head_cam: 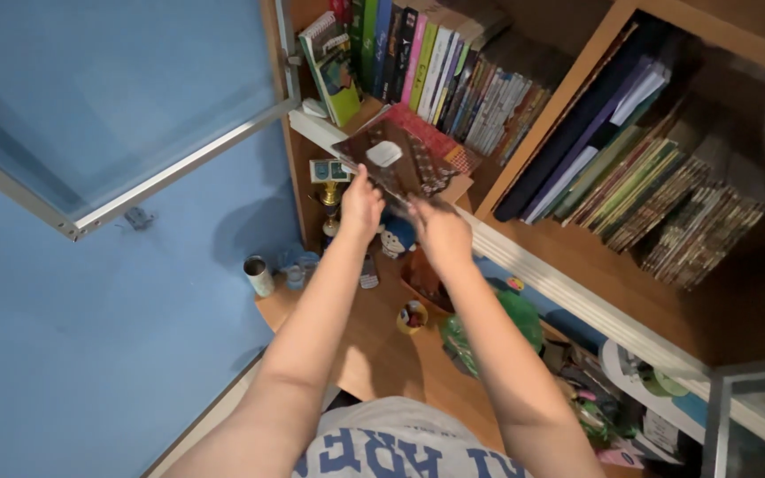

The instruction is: Picking up, inspecting the covers of, and organizing various notebooks on a bookshelf.

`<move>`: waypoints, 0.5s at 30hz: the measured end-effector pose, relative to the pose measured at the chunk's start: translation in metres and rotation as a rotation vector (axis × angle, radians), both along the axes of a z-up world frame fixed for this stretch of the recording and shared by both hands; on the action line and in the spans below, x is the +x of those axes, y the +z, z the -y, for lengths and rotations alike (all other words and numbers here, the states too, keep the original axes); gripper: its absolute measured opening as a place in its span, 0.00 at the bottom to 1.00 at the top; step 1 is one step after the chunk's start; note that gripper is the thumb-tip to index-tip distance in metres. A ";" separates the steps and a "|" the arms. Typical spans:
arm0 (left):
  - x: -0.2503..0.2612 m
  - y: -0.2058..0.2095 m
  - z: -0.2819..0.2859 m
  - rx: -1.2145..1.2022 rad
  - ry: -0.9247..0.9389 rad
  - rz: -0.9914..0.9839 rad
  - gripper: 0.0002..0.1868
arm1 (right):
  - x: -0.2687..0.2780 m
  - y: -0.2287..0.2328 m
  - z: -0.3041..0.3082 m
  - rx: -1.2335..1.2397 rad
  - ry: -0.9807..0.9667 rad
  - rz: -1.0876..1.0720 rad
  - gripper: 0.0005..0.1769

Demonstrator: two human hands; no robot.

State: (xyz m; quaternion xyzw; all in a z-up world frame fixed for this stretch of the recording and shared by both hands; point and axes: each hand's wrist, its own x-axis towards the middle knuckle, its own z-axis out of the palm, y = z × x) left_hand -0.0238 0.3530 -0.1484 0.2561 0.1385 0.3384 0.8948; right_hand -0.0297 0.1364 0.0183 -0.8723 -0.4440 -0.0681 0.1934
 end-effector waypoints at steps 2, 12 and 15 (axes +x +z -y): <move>-0.020 0.030 0.004 -0.031 0.030 0.024 0.27 | -0.013 -0.001 0.005 -0.029 -0.014 -0.061 0.17; -0.066 0.118 0.037 -0.019 0.182 0.174 0.20 | -0.043 -0.019 0.034 0.287 0.228 0.245 0.27; -0.081 0.163 0.074 0.083 0.161 0.314 0.20 | -0.052 0.002 0.045 0.320 0.232 0.231 0.36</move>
